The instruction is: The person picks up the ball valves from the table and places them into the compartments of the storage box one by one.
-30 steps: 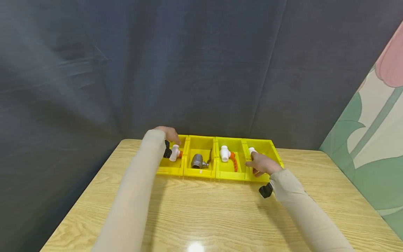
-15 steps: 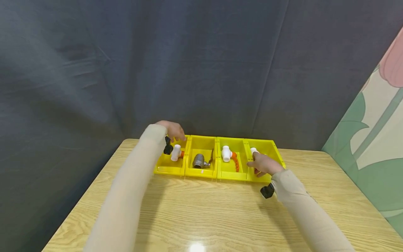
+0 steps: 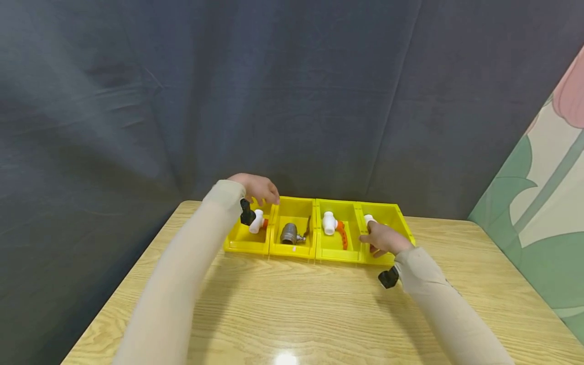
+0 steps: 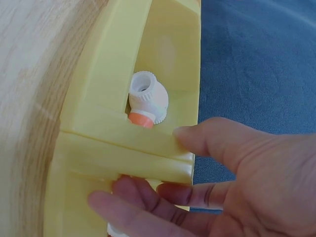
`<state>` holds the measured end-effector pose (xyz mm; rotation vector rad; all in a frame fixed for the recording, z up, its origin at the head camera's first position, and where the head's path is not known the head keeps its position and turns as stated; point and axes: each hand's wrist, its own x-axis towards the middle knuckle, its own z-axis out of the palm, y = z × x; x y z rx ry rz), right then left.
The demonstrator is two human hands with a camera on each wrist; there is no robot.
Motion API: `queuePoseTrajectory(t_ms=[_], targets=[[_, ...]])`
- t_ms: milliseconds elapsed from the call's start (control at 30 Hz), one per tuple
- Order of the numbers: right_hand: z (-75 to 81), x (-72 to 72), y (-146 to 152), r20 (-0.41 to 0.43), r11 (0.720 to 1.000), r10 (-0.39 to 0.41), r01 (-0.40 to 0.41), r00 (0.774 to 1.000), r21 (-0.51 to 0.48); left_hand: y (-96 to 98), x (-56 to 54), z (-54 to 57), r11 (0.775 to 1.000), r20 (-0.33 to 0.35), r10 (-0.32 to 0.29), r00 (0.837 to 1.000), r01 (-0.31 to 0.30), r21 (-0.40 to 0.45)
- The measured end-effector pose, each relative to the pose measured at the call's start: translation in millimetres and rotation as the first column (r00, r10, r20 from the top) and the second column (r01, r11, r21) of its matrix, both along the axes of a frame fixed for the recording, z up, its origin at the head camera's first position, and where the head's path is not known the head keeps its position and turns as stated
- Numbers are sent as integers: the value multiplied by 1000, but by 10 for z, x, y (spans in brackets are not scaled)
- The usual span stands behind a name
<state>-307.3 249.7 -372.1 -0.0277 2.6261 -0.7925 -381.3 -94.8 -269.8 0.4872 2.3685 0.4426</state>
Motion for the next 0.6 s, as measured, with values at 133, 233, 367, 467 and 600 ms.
queuePoseTrajectory(t_ms=[133,233,367,467,600], targets=[[-8,-1,41,5,999,-6,6,1000,-42,44,39,-5,1000,4,-30,1000,30,5],[-11,-8,87,12,997,-10,11,1000,-76,87,73,-14,999,6,-50,999,50,-1],[8,-11,131,24,997,-6,8,1000,-72,146,130,0,998,13,-64,998,65,-2],[64,0,148,17,999,27,-26,1000,-26,174,160,28,997,4,-80,997,80,-9],[245,16,146,-11,992,85,-83,996,92,176,177,69,995,-8,-97,995,97,-16]])
